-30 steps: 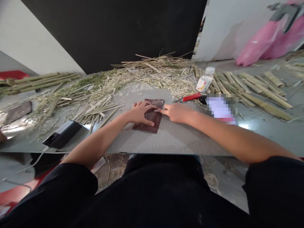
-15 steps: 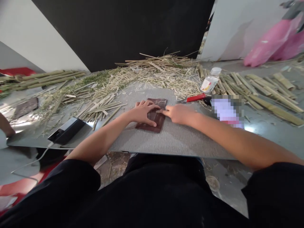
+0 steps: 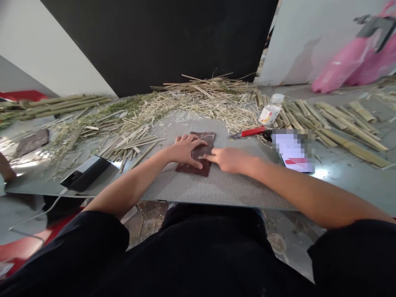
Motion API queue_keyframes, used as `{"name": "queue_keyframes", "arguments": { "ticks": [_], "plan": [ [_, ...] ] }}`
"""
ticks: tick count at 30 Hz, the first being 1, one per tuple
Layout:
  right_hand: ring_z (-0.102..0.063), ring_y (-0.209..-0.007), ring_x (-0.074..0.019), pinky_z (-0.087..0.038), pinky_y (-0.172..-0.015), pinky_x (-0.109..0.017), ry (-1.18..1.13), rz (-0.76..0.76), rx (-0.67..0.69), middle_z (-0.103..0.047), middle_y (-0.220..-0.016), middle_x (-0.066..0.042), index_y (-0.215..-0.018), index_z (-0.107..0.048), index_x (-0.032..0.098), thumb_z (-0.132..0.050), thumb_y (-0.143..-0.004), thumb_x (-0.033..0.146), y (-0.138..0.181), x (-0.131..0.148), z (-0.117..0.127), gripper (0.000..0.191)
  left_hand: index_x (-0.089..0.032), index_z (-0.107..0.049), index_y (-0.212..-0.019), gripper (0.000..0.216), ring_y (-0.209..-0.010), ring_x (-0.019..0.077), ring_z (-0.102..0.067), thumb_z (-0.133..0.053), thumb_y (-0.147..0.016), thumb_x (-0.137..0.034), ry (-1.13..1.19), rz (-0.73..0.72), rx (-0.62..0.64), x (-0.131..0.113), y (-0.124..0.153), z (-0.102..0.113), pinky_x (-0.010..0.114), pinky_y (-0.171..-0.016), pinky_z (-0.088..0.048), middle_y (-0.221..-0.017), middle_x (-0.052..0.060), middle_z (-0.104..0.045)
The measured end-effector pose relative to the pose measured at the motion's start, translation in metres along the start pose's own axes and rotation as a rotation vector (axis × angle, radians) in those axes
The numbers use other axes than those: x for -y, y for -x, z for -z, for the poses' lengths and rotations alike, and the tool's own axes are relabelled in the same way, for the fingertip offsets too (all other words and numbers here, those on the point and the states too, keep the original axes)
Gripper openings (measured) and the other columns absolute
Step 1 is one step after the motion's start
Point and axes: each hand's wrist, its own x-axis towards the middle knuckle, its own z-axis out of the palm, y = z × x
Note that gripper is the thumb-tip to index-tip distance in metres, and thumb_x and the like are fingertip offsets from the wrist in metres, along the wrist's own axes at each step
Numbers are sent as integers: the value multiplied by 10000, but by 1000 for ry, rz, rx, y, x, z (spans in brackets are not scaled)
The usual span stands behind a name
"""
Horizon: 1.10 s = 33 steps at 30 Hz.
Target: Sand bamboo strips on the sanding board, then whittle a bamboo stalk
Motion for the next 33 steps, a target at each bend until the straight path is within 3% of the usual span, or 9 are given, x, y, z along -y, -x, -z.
{"name": "queue_keyframes", "arguments": {
  "ticks": [7, 11, 14, 19, 23, 26, 31, 33],
  "plan": [
    [-526, -632, -164, -269, -576, -336, 2, 24, -11, -695, -1151, -91, -1596, -515, 333, -459, -920, 103, -2, 0, 1, 716, -418, -426, -1563, 1085, -1437, 474, -315, -688, -634, -913, -6, 6, -12, 3, -1, -4, 661, -1148, -280, -1574, 138, -392],
    [-572, -701, -193, -311, -606, -336, -16, -44, -2, -696, -1028, -94, -1555, -579, 312, -439, -898, 57, -5, -1, 5, 719, -431, -401, -1577, 1073, -1457, 480, -286, -686, -653, -896, 2, 22, -12, 3, -1, -4, 673, -1156, -264, -1587, 130, -380],
    [-604, -773, -202, -332, -616, -328, -61, 52, -4, -699, -1143, -100, -1575, -549, 334, -459, -908, 92, -7, -2, 5, 716, -441, -394, -1579, 1040, -1464, 484, -277, -691, -677, -865, 9, 12, 3, 3, 0, -3, 678, -1151, -269, -1597, 125, -371],
    [-521, -639, -174, -268, -578, -335, 46, -50, -28, -687, -1072, -105, -1585, -540, 291, -447, -908, 87, -5, -3, 1, 713, -428, -377, -1593, 1078, -1461, 489, -280, -681, -667, -889, 4, 19, -10, 4, -1, -4, 688, -1150, -266, -1592, 134, -375],
    [-511, -640, -169, -255, -572, -335, 38, 53, -21, -680, -1089, -100, -1595, -525, 296, -445, -930, 112, -5, -3, 0, 694, -442, -386, -1585, 1059, -1470, 488, -271, -690, -668, -876, 19, 17, 8, 4, -1, -4, 681, -1160, -263, -1624, 116, -348],
    [-522, -648, -177, -263, -581, -335, 41, -62, -41, -670, -1030, -98, -1552, -582, 281, -401, -940, 96, -5, -5, 0, 664, -437, -380, -1591, 1080, -1469, 492, -270, -688, -660, -887, 24, 38, 2, 3, -1, -3, 689, -1158, -261, -1619, 120, -357],
    [-580, -746, -200, -307, -621, -335, -9, 67, -28, -683, -1101, -101, -1584, -542, 296, -450, -934, 123, -7, -7, -2, 679, -419, -411, -1578, 1047, -1466, 472, -288, -697, -676, -865, 15, 19, -11, -1, -2, -6, 671, -1171, -244, -1594, 133, -384],
    [-584, -757, -208, -313, -634, -337, 1, -48, -50, -683, -1061, -103, -1546, -593, 304, -437, -930, 105, -10, -15, -2, 666, -415, -407, -1586, 1057, -1470, 482, -287, -691, -676, -874, 5, 25, -21, -1, -2, -6, 678, -1164, -246, -1589, 142, -397]
  ]
}}
